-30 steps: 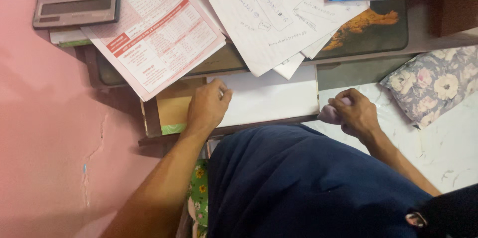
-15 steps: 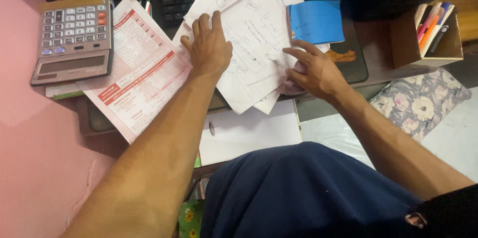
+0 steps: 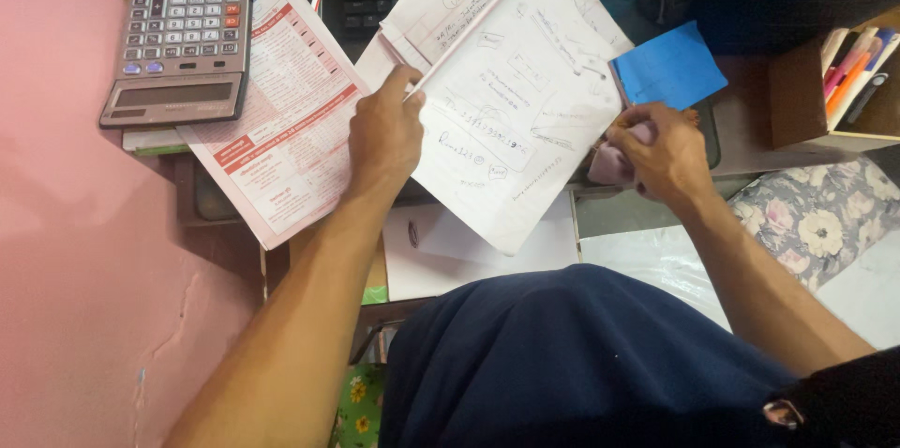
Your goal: The person wipes a desk drawer and its contents with a cloth, then places papers, a notebook, a calculator, and a pen holder into the drawer. The person also wipes the desk surface and moves a pen holder to a nearby table.
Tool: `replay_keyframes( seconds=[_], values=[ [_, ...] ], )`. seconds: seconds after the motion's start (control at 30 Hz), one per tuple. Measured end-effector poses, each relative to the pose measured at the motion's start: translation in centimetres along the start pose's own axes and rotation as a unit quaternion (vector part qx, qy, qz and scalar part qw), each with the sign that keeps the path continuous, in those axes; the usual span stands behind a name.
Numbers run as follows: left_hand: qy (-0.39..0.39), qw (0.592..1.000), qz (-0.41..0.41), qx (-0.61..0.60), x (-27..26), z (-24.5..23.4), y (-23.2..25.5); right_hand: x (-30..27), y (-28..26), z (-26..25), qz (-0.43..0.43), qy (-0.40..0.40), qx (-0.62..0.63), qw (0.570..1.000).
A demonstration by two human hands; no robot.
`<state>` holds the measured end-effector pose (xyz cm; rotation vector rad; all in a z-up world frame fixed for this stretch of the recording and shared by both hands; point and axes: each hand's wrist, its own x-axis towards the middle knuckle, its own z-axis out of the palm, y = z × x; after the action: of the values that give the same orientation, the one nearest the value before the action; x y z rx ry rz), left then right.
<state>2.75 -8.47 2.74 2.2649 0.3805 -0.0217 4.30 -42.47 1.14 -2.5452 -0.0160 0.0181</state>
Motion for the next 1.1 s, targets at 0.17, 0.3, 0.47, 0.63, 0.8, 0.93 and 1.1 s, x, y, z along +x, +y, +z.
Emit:
replay_keyframes(
  seconds=[0.17, 0.3, 0.47, 0.63, 0.8, 0.93, 1.1],
  values=[
    [0.162, 0.978, 0.065, -0.111, -4.6, -1.6, -2.2, -1.0, -4.8, -0.5, 0.104, 0.081, 0.149, 0.980],
    [0.155, 0.981, 0.000, -0.119, -8.0, -2.0, -1.0, -1.3, -9.5, 0.0, 0.111, -0.057, 0.387, 0.914],
    [0.157, 0.932, 0.317, -0.075, -11.2, 0.1, 2.6, -1.7, -13.1, 0.2, 0.066, -0.213, 0.461, 0.859],
    [0.044, 0.938, 0.324, -0.115, -12.1, 1.1, 4.0, -2.5, -13.5, -1.0, 0.156, -0.170, 0.391, 0.891],
    [-0.069, 0.914, 0.063, -0.394, -9.4, 0.3, 4.4, -3.6, -13.4, -4.0, 0.049, -0.134, 0.200, 0.969],
    [-0.140, 0.838, 0.013, -0.527, -6.9, -3.0, 2.3, -4.7, -15.2, -5.4, -0.194, -0.148, -0.022, 0.969],
    [-0.223, 0.706, -0.025, -0.672, -5.2, -6.9, -1.6, -5.6, -17.1, -2.6, -0.153, -0.262, -0.057, 0.951]
  ],
)
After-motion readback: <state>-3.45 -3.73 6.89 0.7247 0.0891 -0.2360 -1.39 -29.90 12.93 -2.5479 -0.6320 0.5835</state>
